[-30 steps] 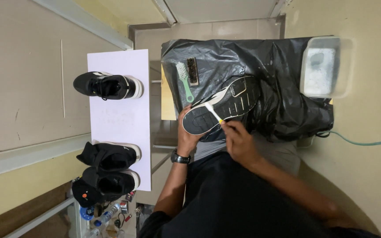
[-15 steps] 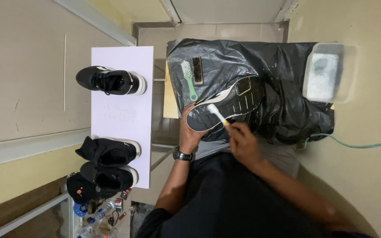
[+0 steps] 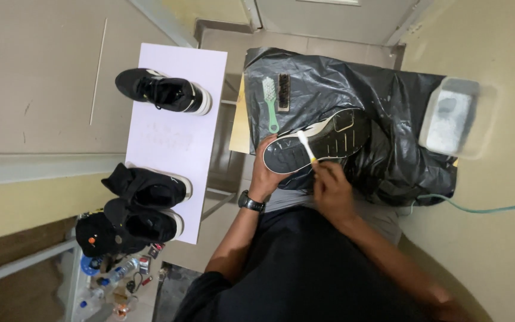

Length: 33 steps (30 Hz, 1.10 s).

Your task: The person scrubs a black and white sneaker with a toothbrush dipped in soapy water. They clean the upper, side, heel, and sole of the shoe, repeatedly dipping the brush into a container of soapy water to maintain coverage.

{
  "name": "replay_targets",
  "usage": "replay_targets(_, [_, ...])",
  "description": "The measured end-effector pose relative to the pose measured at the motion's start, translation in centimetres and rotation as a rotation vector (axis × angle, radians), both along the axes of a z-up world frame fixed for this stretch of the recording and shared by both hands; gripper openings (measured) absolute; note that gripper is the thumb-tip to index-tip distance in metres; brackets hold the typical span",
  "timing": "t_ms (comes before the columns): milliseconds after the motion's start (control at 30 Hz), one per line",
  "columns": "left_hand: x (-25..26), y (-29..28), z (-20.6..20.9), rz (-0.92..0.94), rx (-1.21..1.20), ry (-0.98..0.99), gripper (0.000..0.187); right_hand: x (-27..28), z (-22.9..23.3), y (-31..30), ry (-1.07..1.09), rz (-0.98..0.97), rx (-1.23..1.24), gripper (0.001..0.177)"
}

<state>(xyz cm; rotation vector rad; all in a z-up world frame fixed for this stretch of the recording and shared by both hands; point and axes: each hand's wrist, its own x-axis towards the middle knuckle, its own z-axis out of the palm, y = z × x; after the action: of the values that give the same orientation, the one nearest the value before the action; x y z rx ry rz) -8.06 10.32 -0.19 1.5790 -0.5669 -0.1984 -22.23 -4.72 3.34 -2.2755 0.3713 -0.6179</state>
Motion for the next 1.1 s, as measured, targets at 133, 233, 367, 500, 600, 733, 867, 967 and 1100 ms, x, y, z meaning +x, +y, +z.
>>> replay_targets(133, [0.1, 0.1, -0.1, 0.015, -0.006, -0.004, 0.093, 1.2, 0.3, 1.2, -0.037, 0.138, -0.018, 0.032])
replay_targets(233, [0.3, 0.3, -0.5, 0.005, -0.020, 0.002, 0.091, 1.3, 0.6, 2.3, -0.031, 0.240, -0.025, 0.032])
replay_targets(367, [0.8, 0.3, -0.1, -0.004, -0.035, 0.003, 0.088, 0.5, 0.6, 2.7, 0.004, 0.309, -0.168, 0.034])
replay_targets(500, [1.3, 0.4, -1.0, -0.031, -0.034, -0.025, 0.093, 0.2, 0.4, 1.8, 0.013, 0.289, -0.248, 0.034])
replay_targets(600, [1.3, 0.2, -1.0, -0.033, -0.030, -0.035, 0.092, 0.2, -0.8, 0.8, 0.011, 0.273, -0.284, 0.040])
replay_targets(733, [1.0, 0.2, 0.1, -0.029, -0.033, -0.027, 0.093, 0.8, -0.4, -0.7, 0.026, 0.262, -0.251, 0.042])
replay_targets(867, [0.7, 0.2, -0.1, -0.006, -0.027, 0.005, 0.093, 1.9, 0.6, -1.5, 0.019, 0.136, -0.217, 0.036])
replay_targets(967, [0.9, 0.1, -0.2, 0.000, -0.036, 0.013, 0.095, 2.4, 0.6, -1.5, 0.003, 0.104, -0.202, 0.037])
replay_targets(1100, [0.7, 0.2, -0.5, 0.004, -0.021, 0.023, 0.096, 1.9, -0.8, -0.8, 0.028, 0.191, -0.256, 0.042])
